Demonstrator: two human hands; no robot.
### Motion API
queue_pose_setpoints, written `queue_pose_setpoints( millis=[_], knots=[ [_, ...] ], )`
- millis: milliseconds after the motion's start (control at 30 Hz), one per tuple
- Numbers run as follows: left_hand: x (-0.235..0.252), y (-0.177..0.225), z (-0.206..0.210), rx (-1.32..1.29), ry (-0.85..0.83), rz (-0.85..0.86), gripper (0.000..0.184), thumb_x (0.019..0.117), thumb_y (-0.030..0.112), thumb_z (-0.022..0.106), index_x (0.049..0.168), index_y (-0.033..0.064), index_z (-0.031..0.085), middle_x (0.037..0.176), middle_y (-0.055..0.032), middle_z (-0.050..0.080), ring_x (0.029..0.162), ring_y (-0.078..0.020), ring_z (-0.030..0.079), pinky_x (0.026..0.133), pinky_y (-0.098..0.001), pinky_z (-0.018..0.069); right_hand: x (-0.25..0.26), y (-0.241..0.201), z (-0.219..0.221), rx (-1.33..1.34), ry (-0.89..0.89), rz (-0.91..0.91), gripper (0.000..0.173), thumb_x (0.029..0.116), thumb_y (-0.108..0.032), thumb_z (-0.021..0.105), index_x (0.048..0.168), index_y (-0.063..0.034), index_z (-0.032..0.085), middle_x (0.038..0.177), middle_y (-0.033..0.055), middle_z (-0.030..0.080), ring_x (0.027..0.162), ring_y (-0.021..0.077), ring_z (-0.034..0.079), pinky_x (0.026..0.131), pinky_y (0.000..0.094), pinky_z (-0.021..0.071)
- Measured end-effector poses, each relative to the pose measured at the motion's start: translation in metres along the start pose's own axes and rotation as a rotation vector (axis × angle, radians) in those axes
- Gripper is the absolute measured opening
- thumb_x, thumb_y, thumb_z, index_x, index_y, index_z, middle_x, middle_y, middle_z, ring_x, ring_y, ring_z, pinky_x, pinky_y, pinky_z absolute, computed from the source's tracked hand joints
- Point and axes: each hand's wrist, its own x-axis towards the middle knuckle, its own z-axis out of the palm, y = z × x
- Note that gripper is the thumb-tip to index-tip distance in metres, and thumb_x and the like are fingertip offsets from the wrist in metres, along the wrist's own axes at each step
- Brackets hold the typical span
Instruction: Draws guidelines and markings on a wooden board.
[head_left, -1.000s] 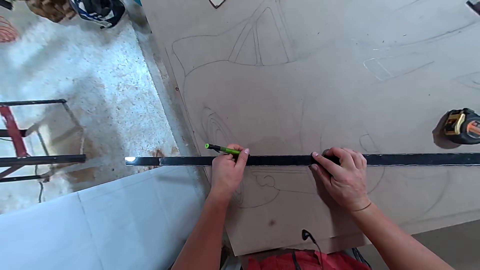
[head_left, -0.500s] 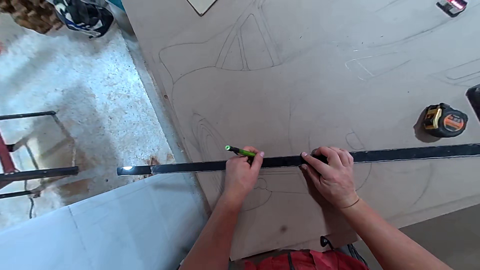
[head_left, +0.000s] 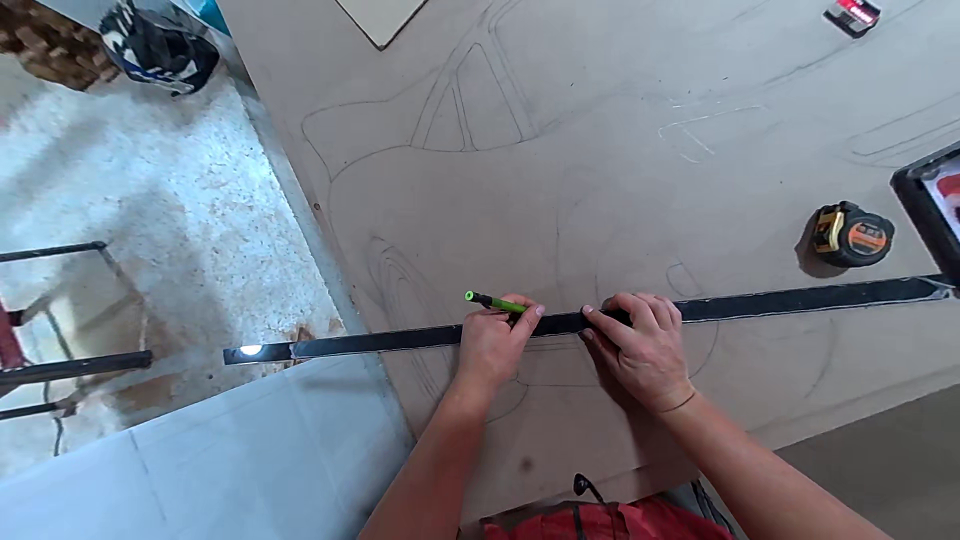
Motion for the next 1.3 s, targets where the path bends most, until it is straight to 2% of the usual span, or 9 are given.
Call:
queue_pose_setpoints(
  millis=[100, 200, 267, 400, 767, 933, 1033, 1133, 1300],
  knots=[
    [-0.009, -0.005, -0.007, -0.186, 0.102, 0.026, 0.018, 0.1022, 0.032, 0.066, 0.110, 0.0202, 0.078, 0.079, 0.0030, 0.072, 0.063, -0.0100, 0.065, 0.057, -0.0282, 0.0562, 0.001, -0.001, 0.000, 0.000, 0.001, -0.004, 0.029, 0.1009, -0.046, 0.062, 0.123, -0.0353, 0.075, 0.117, 0.0000, 0.067, 0.122, 0.0225, 0.057, 0.111, 0.0491, 0.0386],
    [-0.022, -0.027, -0.018, -0.032, 0.297, 0.111, 0.032, 0.1090, 0.034, 0.050, 0.132, 0.0177, 0.067, 0.104, 0.0043, 0.077, 0.091, -0.0080, 0.073, 0.082, -0.0315, 0.0629, 0.002, 0.001, -0.001, 0.022, -0.005, -0.009, 0.028, 0.1007, -0.046, 0.062, 0.123, -0.0351, 0.075, 0.117, -0.0009, 0.067, 0.122, 0.0212, 0.057, 0.112, 0.0486, 0.0388],
    [-0.036, -0.048, -0.027, 0.223, 0.315, 0.161, 0.040, 0.1094, 0.034, 0.046, 0.141, 0.0147, 0.062, 0.127, 0.0008, 0.071, 0.119, -0.0133, 0.067, 0.103, -0.0418, 0.0554, 0.002, 0.003, -0.002, 0.070, -0.004, -0.029, 0.027, 0.0999, -0.046, 0.063, 0.120, -0.0340, 0.077, 0.115, -0.0021, 0.067, 0.121, 0.0196, 0.058, 0.113, 0.0478, 0.0388],
    [-0.077, -0.078, -0.022, 0.477, 0.234, 0.081, 0.044, 0.1042, 0.029, 0.057, 0.147, 0.0180, 0.058, 0.154, -0.0011, 0.053, 0.146, -0.0226, 0.046, 0.122, -0.0490, 0.0364, 0.001, 0.007, -0.003, 0.154, -0.036, -0.090, 0.025, 0.0978, -0.047, 0.064, 0.112, -0.0321, 0.079, 0.109, -0.0047, 0.068, 0.116, 0.0161, 0.061, 0.116, 0.0475, 0.0376],
    [-0.187, -0.067, 0.043, 0.435, 0.262, -0.040, 0.049, 0.0991, 0.021, 0.065, 0.147, 0.0150, 0.058, 0.155, -0.0045, 0.052, 0.145, -0.0252, 0.047, 0.123, -0.0472, 0.0357, -0.070, 0.063, -0.077, 0.162, -0.212, -0.100, 0.023, 0.0977, -0.040, 0.062, 0.113, -0.0305, 0.078, 0.116, -0.0051, 0.071, 0.118, 0.0149, 0.064, 0.113, 0.0462, 0.0454],
    [-0.210, -0.067, 0.068, 0.419, 0.305, 0.011, 0.049, 0.0964, 0.019, 0.067, 0.145, 0.0123, 0.061, 0.155, -0.0074, 0.052, 0.146, -0.0254, 0.047, 0.123, -0.0480, 0.0352, -0.026, 0.148, -0.158, -0.026, -0.132, 0.328, 0.050, 0.0987, -0.034, 0.065, 0.142, -0.0090, 0.060, 0.147, 0.0253, 0.053, 0.136, 0.0459, 0.050, 0.108, 0.0656, 0.0437],
    [-0.214, -0.067, 0.079, 0.424, 0.310, 0.047, 0.050, 0.0969, 0.021, 0.066, 0.146, 0.0131, 0.060, 0.157, -0.0075, 0.050, 0.147, -0.0249, 0.045, 0.124, -0.0473, 0.0338, 0.011, 0.183, -0.176, -0.118, -0.121, 0.382, 0.081, 0.0926, -0.044, 0.074, 0.156, -0.0042, 0.042, 0.159, 0.0299, 0.037, 0.142, 0.0532, 0.041, 0.110, 0.0710, 0.0383],
    [-0.219, -0.063, 0.084, 0.425, 0.283, 0.050, 0.051, 0.0977, 0.022, 0.065, 0.147, 0.0131, 0.058, 0.157, -0.0078, 0.051, 0.148, -0.0242, 0.044, 0.124, -0.0453, 0.0331, 0.029, 0.192, -0.168, -0.194, -0.258, 0.340, 0.086, 0.0924, -0.053, 0.072, 0.158, -0.0059, 0.040, 0.153, 0.0276, 0.046, 0.137, 0.0490, 0.049, 0.106, 0.0682, 0.0442],
    [-0.225, -0.049, 0.073, 0.334, 0.196, 0.022, 0.051, 0.1005, 0.033, 0.064, 0.147, 0.0131, 0.058, 0.154, -0.0071, 0.054, 0.143, -0.0226, 0.050, 0.122, -0.0408, 0.0369, 0.042, 0.168, -0.167, -0.168, -0.246, 0.432, 0.068, 0.0878, -0.039, 0.080, 0.138, 0.0012, 0.057, 0.129, 0.0303, 0.061, 0.121, 0.0491, 0.059, 0.099, 0.0675, 0.0477]
  ],
)
